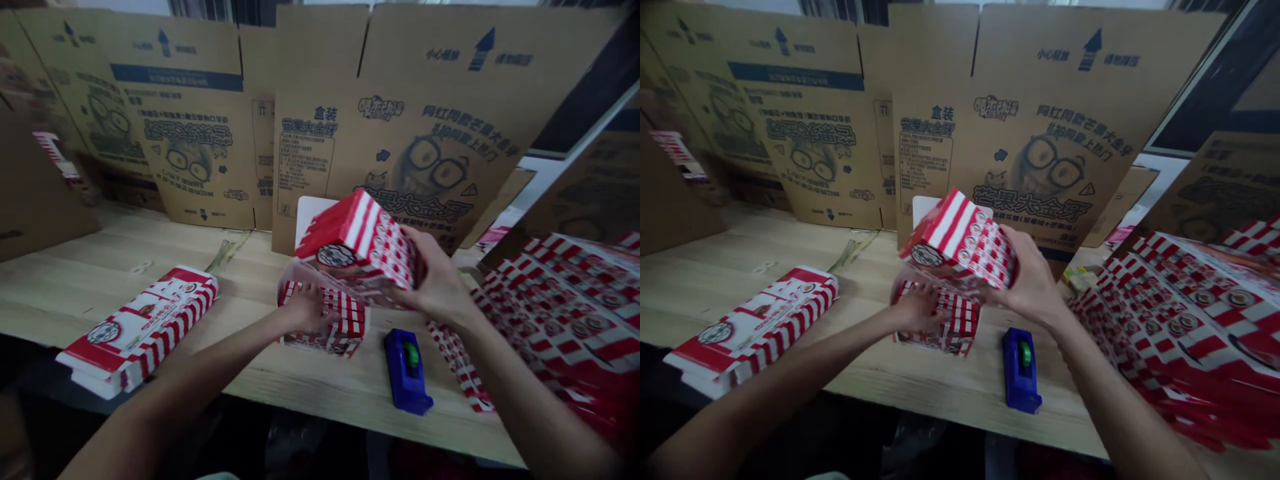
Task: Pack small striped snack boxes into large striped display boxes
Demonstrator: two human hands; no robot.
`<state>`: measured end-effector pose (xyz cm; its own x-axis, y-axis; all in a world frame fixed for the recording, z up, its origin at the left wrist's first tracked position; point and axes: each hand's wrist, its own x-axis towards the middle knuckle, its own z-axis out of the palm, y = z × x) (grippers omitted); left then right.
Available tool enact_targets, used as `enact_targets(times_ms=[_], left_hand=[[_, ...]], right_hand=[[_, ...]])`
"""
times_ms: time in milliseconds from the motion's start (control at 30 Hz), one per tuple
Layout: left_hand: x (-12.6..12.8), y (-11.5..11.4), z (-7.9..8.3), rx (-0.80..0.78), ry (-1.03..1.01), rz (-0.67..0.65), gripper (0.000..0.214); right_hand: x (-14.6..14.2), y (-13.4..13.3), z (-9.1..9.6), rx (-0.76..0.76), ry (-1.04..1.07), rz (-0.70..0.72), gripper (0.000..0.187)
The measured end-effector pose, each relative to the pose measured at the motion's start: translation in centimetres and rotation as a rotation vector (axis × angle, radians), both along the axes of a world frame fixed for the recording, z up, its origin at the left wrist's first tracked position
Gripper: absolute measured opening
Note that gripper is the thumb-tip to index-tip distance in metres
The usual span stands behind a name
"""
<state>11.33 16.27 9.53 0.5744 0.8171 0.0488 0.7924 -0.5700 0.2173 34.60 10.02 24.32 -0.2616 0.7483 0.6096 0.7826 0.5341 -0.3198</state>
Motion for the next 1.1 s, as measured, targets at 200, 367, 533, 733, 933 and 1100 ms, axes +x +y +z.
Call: enact_targets(times_ms=[200,367,533,733,933,1100], left_hand=[[0.1,-4.3,-1.7,0.098,0.027,0.084,0.094],[0.1,-4.9,-1.5,0.138,-0.042,0.062,0.091],[-0.1,-5.7,-1.0,0.290,-0.091,0.063,0.076],[0.0,-5.8,-1.3,0.315,-0.110,0.081,0.073],[0.0,-6.2,-1.3,0.337,-0.116,0.080,0.074],[0.0,-6.3,-1.7,0.360,-0.126,0.073,0.080]], right_hand=[[-2.9,6.8,-4.1,-0.034,-0.117,0.042,0.095],[-2.4,9.7,-3.0,-0.293,-0.119,0.225,0.089],[-3.1,12.2,-1.2,-0.603,-0.172,0.360,0.079],[-4.2,14.2,-0.8,-0.736,-0.262,0.265,0.081],[-4.4,14.0,-1.3,-0.877,-0.196,0.310,0.084],[-3.8,13.4,-2.3,-0.775,-0.178,0.292,0.085]])
